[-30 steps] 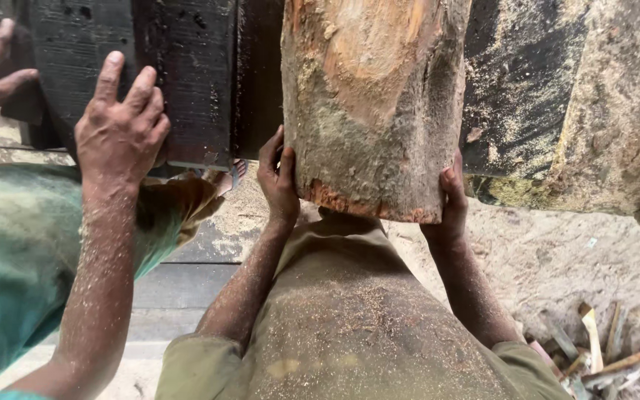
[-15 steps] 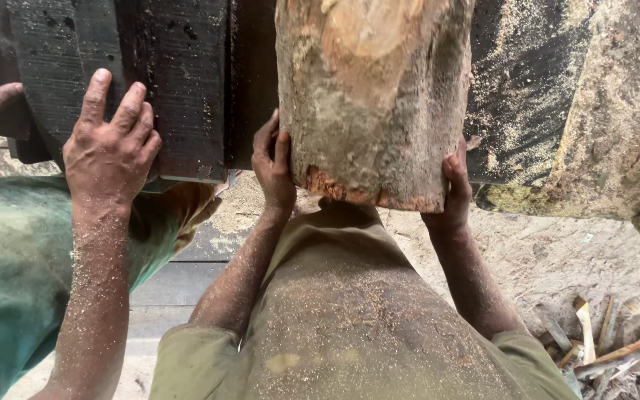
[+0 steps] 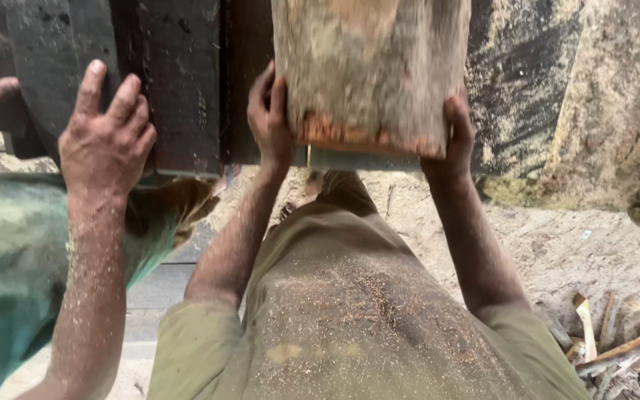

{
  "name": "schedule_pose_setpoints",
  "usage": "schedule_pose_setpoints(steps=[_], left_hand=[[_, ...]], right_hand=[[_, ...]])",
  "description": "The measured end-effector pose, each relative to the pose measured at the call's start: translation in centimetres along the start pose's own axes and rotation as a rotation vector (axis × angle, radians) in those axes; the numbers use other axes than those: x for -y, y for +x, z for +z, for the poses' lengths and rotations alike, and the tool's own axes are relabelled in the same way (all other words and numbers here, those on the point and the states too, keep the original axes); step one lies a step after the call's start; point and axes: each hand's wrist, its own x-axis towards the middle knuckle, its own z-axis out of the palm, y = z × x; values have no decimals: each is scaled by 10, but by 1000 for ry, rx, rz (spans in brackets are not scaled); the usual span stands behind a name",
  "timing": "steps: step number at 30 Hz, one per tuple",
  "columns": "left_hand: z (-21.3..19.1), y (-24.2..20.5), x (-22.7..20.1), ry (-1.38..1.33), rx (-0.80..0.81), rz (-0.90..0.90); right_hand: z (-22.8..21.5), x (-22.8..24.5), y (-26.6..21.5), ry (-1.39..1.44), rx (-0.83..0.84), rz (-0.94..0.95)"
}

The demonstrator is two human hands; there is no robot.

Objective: The person positions and rotates a large wood log on a machinery table by hand, then slides the log through a saw blade while another person assists with positioning.

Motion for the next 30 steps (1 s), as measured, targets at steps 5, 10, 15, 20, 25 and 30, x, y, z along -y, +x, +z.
schedule_pose_setpoints(steps=[5, 10, 15, 20, 25, 30], left_hand=[[7, 34, 34, -23, 15, 69], [-23, 26, 58, -222, 238, 165], [-54, -8, 51, 86, 348, 304], [-59, 6, 55, 291, 337, 396], [-64, -1, 44, 295, 360, 302], [-59, -1, 32, 156, 355, 339]], right_hand=[[3, -58, -1, 1085, -312, 730], [-12, -23, -8, 595, -42, 561], [-12, 0, 13, 636, -219, 963], [0, 8, 22, 549, -188, 778], [3, 14, 24, 513, -286, 872], [5, 19, 28, 530, -291, 910]])
